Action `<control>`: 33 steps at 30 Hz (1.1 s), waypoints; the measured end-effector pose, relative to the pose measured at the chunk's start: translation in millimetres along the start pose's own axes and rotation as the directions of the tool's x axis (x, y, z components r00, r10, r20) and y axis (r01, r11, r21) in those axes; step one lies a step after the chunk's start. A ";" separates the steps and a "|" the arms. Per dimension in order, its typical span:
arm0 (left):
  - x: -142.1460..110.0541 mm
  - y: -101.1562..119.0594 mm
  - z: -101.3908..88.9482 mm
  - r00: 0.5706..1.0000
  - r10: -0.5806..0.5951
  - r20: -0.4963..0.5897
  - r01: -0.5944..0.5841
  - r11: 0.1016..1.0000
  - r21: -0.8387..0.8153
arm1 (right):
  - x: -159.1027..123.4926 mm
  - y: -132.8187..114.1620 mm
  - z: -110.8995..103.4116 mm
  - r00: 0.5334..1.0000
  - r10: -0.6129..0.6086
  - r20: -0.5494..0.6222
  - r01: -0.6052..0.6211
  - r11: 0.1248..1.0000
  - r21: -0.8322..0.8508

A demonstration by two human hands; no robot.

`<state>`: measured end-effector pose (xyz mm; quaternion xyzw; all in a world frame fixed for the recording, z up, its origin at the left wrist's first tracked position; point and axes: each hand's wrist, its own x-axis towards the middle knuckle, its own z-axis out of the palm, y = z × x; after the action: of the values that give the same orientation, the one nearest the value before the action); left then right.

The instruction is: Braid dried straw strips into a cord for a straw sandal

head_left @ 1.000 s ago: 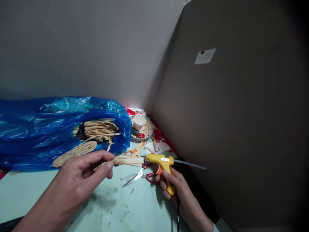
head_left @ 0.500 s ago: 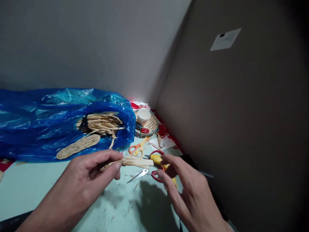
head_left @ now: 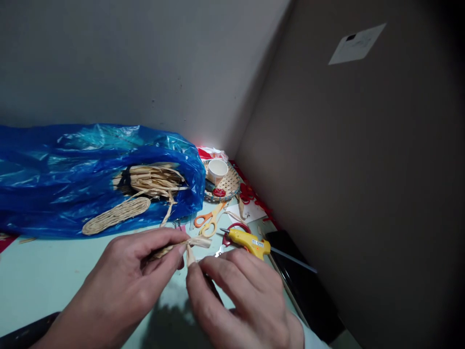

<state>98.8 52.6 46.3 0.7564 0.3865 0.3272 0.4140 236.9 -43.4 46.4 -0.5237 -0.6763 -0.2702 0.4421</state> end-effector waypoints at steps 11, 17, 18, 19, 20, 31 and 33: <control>-1.8 -0.6 5.6 0.970 0.245 -0.009 -0.241 0.960 0.142 | 13.2 19.3 -14.4 0.968 0.190 0.161 -0.231 0.927 0.294; -5.4 -4.3 7.0 0.964 0.267 0.020 -0.266 0.950 0.164 | 12.9 24.3 -12.8 0.912 0.366 0.184 -0.409 0.835 0.369; -5.6 -4.7 6.9 0.963 0.269 0.031 -0.271 0.949 0.163 | 12.2 25.2 -12.7 0.899 0.393 0.192 -0.437 0.819 0.373; -5.4 -5.2 6.9 0.961 0.272 0.043 -0.275 0.948 0.159 | 11.5 26.1 -12.5 0.886 0.417 0.203 -0.464 0.802 0.375; -5.0 -5.7 6.8 0.961 0.273 0.052 -0.278 0.948 0.157 | 10.9 27.0 -12.3 0.871 0.440 0.219 -0.491 0.786 0.376; -6.3 -9.0 9.1 0.963 0.267 0.031 -0.269 0.961 0.071 | 9.7 39.1 -11.0 0.785 0.493 0.374 -0.618 0.660 0.427; -5.0 -7.7 9.2 0.960 0.276 0.045 -0.278 0.959 0.057 | 11.1 41.5 -12.5 0.786 0.449 0.425 -0.613 0.655 0.442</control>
<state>101.4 47.7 34.6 0.8214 0.2794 0.3558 0.3474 279.5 -35.9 58.0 -0.5793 -0.5942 0.1585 0.5350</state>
